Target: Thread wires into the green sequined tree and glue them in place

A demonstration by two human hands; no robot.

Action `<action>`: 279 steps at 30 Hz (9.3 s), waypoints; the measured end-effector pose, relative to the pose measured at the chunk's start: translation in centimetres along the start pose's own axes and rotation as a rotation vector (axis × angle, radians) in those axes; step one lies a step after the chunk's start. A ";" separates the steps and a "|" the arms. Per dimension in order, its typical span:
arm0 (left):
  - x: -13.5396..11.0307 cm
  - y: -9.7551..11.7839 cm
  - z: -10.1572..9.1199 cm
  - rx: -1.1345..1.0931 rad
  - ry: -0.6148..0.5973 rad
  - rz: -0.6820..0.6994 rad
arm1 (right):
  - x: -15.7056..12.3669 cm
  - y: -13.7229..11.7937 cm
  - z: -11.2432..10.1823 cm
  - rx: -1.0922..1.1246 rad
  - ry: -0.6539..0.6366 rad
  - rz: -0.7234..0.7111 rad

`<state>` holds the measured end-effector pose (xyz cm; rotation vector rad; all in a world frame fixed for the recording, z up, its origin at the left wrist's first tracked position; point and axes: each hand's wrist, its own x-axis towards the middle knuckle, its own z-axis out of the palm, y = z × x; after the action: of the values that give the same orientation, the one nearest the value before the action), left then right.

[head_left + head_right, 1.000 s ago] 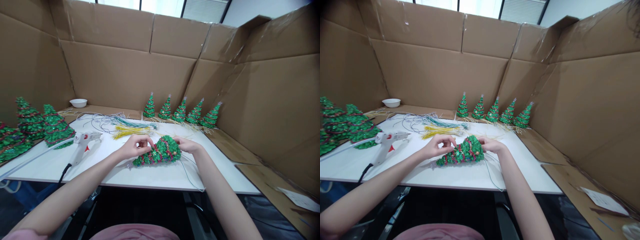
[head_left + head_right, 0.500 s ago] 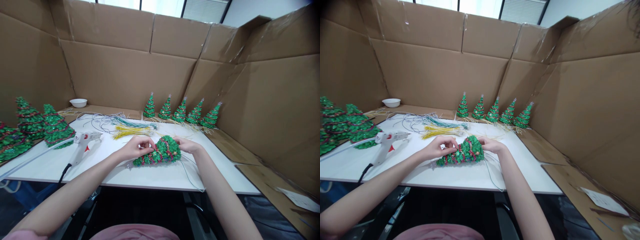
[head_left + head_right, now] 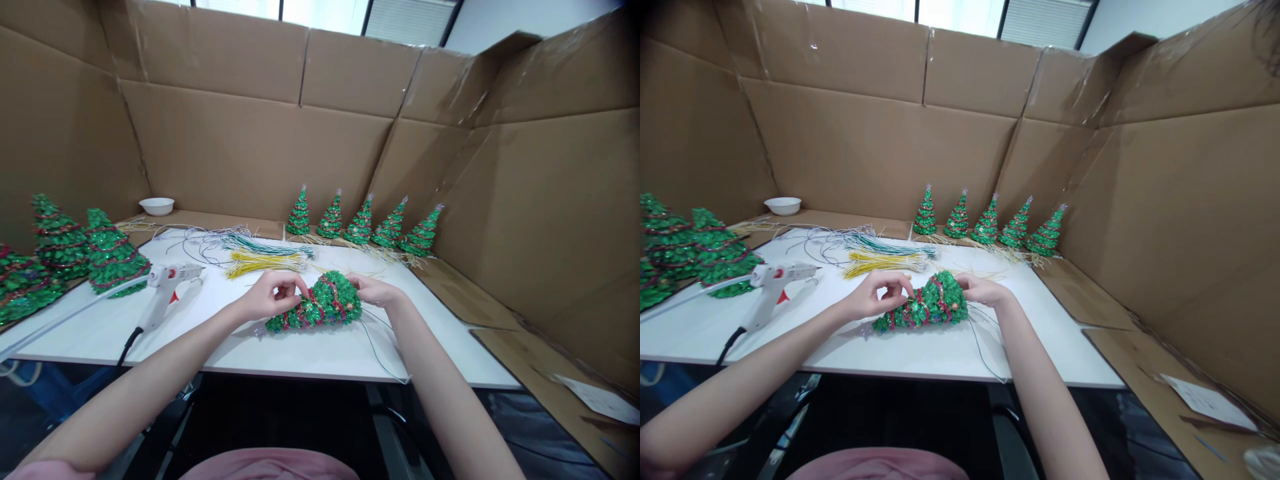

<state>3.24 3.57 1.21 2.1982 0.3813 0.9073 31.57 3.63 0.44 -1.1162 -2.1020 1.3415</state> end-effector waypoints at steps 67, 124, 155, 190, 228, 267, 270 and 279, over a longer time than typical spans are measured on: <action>0.2 0.3 0.1 0.034 -0.037 -0.006 | 0.1 0.3 0.0 0.030 0.016 0.003; 0.1 0.1 0.2 0.033 -0.054 -0.001 | 0.1 -0.2 0.2 0.003 0.017 -0.005; 0.0 0.2 0.1 0.027 -0.068 -0.029 | 0.1 -0.3 0.2 0.000 0.012 0.002; 0.1 0.3 0.1 0.044 -0.066 -0.033 | 0.1 -0.4 0.4 -0.023 0.018 -0.022; 0.1 0.3 0.1 0.052 -0.066 -0.018 | 0.0 -0.9 0.7 -0.017 0.030 -0.028; 0.0 0.4 0.1 0.016 -0.066 -0.012 | 0.3 -0.2 0.4 0.020 -0.007 -0.066; 0.0 0.2 0.1 0.003 -0.036 0.003 | 0.2 -0.3 0.5 0.016 -0.005 -0.068; -0.1 0.1 0.2 0.001 0.018 0.028 | 0.2 -0.4 0.5 0.005 0.002 -0.056</action>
<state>3.31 3.35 1.14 2.2025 0.3603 0.9431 30.98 3.38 0.53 -1.0484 -2.1116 1.3181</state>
